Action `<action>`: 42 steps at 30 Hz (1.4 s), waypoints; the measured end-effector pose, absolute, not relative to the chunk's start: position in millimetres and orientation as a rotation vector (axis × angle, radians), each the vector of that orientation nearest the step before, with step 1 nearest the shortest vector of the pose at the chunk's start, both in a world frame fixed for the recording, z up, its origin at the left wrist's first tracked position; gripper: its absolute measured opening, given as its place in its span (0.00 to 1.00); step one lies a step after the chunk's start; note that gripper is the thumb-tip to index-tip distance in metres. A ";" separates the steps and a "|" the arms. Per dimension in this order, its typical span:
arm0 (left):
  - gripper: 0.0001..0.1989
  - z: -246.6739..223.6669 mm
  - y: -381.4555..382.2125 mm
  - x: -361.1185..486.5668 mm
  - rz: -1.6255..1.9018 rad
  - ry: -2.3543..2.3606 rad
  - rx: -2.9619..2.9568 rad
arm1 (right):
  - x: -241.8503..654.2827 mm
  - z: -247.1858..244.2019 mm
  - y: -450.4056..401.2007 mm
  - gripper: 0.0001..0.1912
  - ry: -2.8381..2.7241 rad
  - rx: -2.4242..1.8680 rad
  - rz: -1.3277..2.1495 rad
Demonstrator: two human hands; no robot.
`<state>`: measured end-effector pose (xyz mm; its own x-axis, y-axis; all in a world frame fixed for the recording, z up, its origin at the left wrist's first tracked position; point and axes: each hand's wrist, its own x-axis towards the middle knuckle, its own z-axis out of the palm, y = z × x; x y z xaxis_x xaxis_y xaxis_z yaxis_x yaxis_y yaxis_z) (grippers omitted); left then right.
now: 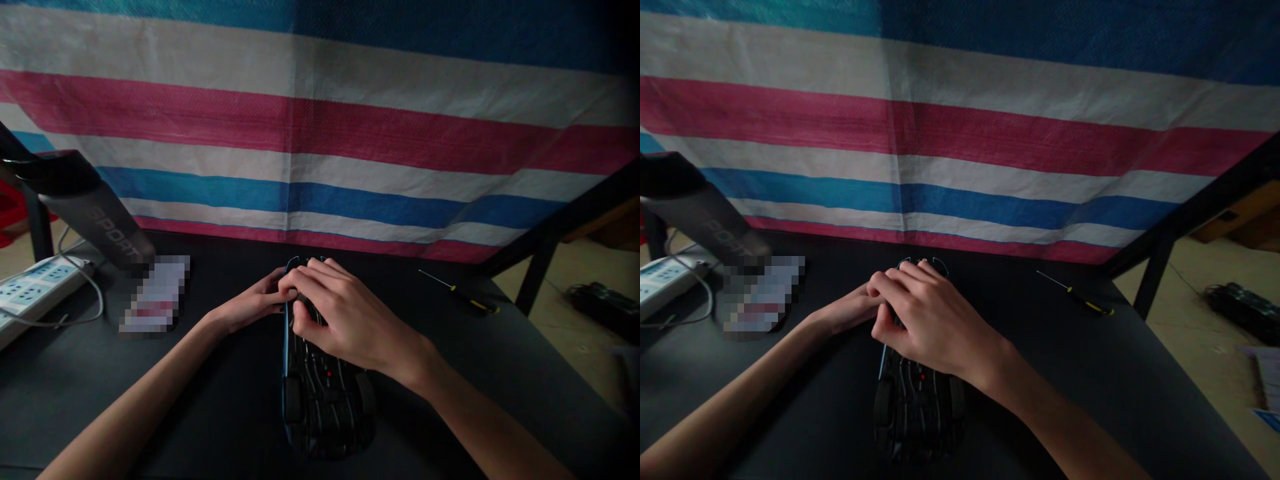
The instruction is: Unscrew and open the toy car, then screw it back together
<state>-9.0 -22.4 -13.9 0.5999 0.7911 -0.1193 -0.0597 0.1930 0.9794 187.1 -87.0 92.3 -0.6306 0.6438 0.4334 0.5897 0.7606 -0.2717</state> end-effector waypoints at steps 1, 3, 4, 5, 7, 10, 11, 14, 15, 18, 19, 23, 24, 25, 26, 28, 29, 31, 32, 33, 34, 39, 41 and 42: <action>0.31 -14.1 -22.3 -9.1 0.678 0.731 1.207 | 187.2 92.4 -87.1 0.07 -2.447 -0.930 0.157; 0.32 -15.2 -21.9 -9.5 0.675 0.723 1.146 | 187.4 92.9 -87.3 0.08 -2.466 -0.934 0.174; 0.32 -15.7 -21.6 -9.6 0.672 0.726 1.142 | 187.5 93.4 -87.4 0.08 -2.468 -0.940 0.169; 0.31 -16.1 -21.2 -9.7 0.668 0.733 1.145 | 187.6 93.9 -87.5 0.08 -2.464 -0.949 0.158; 0.30 -16.3 -20.5 -10.0 0.660 0.732 1.150 | 188.0 94.9 -87.7 0.08 -2.456 -0.952 0.141; 0.30 -16.0 -19.4 -10.6 0.640 0.693 1.137 | 188.3 95.5 -87.8 0.07 -2.462 -0.970 0.171; 0.30 -15.9 -19.0 -10.9 0.639 0.684 1.132 | 188.3 95.3 -87.7 0.09 -2.465 -0.980 0.177; 0.29 -16.7 -18.0 -11.3 0.643 0.686 1.141 | 188.0 94.0 -86.8 0.09 -2.444 -0.996 0.145; 0.28 -17.4 -17.7 -11.3 0.642 0.687 1.145 | 187.7 93.4 -86.5 0.10 -2.440 -0.987 0.134; 0.28 -19.8 -17.0 -11.0 0.656 0.684 1.135 | 187.0 91.9 -86.1 0.08 -2.447 -0.987 0.138; 0.28 -20.6 -16.9 -11.1 0.660 0.685 1.134 | 186.8 91.6 -86.2 0.08 -2.446 -0.997 0.138; 0.27 -21.2 -16.6 -12.1 0.645 0.704 1.137 | 186.5 91.3 -87.1 0.10 -2.422 -1.002 0.131; 0.27 -20.7 -16.7 -12.3 0.646 0.704 1.128 | 186.6 91.4 -87.2 0.09 -2.429 -0.997 0.143; 0.28 -20.2 -16.9 -12.4 0.650 0.698 1.117 | 186.7 91.3 -87.1 0.08 -2.438 -0.999 0.154; 0.29 -19.6 -17.0 -12.4 0.657 0.689 1.109 | 186.8 91.3 -87.0 0.07 -2.444 -1.003 0.159; 0.30 -18.4 -17.5 -11.9 0.665 0.674 1.105 | 187.1 91.1 -86.7 0.08 -2.440 -0.997 0.161; 0.30 -17.9 -17.7 -11.6 0.662 0.672 1.111 | 187.3 91.1 -86.6 0.08 -2.435 -0.986 0.160; 0.31 -17.0 -18.1 -11.3 0.659 0.681 1.125 | 187.5 91.2 -86.6 0.08 -2.430 -0.963 0.162; 0.31 -16.7 -18.2 -11.3 0.658 0.684 1.129 | 187.5 91.4 -86.7 0.07 -2.434 -0.970 0.162; 0.32 -16.4 -18.4 -11.3 0.658 0.687 1.131 | 187.3 91.7 -86.8 0.07 -2.438 -0.990 0.158; 0.32 -16.2 -18.5 -11.5 0.660 0.692 1.131 | 187.1 91.9 -87.0 0.08 -2.438 -1.010 0.153; 0.31 -14.4 -20.0 -11.9 0.653 0.715 1.138 | 186.1 93.1 -88.5 0.08 -2.431 -0.976 0.175; 0.32 -13.3 -20.6 -11.6 0.653 0.709 1.132 | 186.4 92.9 -88.6 0.07 -2.439 -1.002 0.197; 0.32 -12.9 -20.8 -11.5 0.654 0.710 1.131 | 186.6 92.7 -88.5 0.08 -2.438 -1.022 0.204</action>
<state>-11.5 -20.8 -12.9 0.6137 0.7712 -0.1692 -0.1059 0.2928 0.9503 186.6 -88.5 92.7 -0.6025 0.7034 0.3770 0.6309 0.7091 -0.3147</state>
